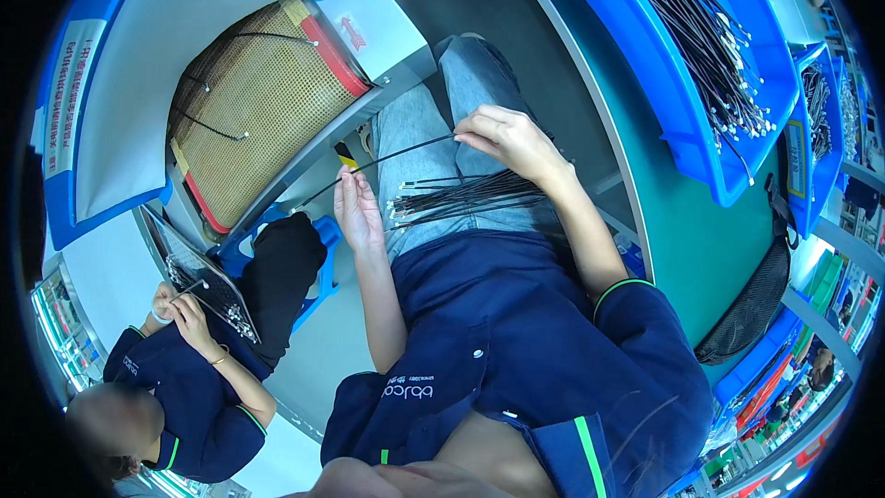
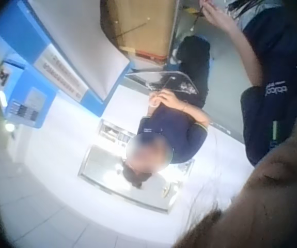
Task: The person repeatedly picks up black cables from a blue bin, manipulates them with both hands, and places them onto a perforated tray. Another person is visible in the background working on a separate task.
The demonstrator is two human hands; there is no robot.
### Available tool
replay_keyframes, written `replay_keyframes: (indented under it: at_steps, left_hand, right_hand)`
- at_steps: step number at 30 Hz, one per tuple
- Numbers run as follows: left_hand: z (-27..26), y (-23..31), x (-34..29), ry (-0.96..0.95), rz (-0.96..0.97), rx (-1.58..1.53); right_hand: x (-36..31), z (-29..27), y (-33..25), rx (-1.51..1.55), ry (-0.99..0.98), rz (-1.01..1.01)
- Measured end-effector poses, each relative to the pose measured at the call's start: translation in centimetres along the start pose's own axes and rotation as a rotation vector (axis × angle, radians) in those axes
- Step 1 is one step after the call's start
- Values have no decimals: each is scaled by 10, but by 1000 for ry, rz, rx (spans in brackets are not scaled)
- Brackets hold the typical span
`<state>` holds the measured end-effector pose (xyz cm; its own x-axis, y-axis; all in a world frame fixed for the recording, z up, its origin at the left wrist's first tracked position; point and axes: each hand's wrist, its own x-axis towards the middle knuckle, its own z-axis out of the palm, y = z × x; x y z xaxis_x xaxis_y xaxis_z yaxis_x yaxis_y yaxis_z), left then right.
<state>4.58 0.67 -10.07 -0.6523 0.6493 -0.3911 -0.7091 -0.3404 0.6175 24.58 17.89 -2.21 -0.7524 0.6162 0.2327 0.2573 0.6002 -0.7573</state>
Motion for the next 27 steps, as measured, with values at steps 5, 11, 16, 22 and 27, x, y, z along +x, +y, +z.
replay_keyframes:
  at_steps: [5,11,16,22,27]
  left_hand:
    - [-1,1,-2,41,-3,14]
    - [-3,3,0,9,-1,45]
    - [0,4,-2,21,-8,75]
    - [0,1,-3,47,-9,94]
    - [-2,0,-4,41,-19,99]
  right_hand:
    - [1,-1,4,30,-47,-32]
    - [-5,-1,7,59,-107,-11]
    - [-7,0,10,39,-118,-14]
    - [-8,-2,9,27,-136,17]
    - [-10,-2,9,49,-151,53]
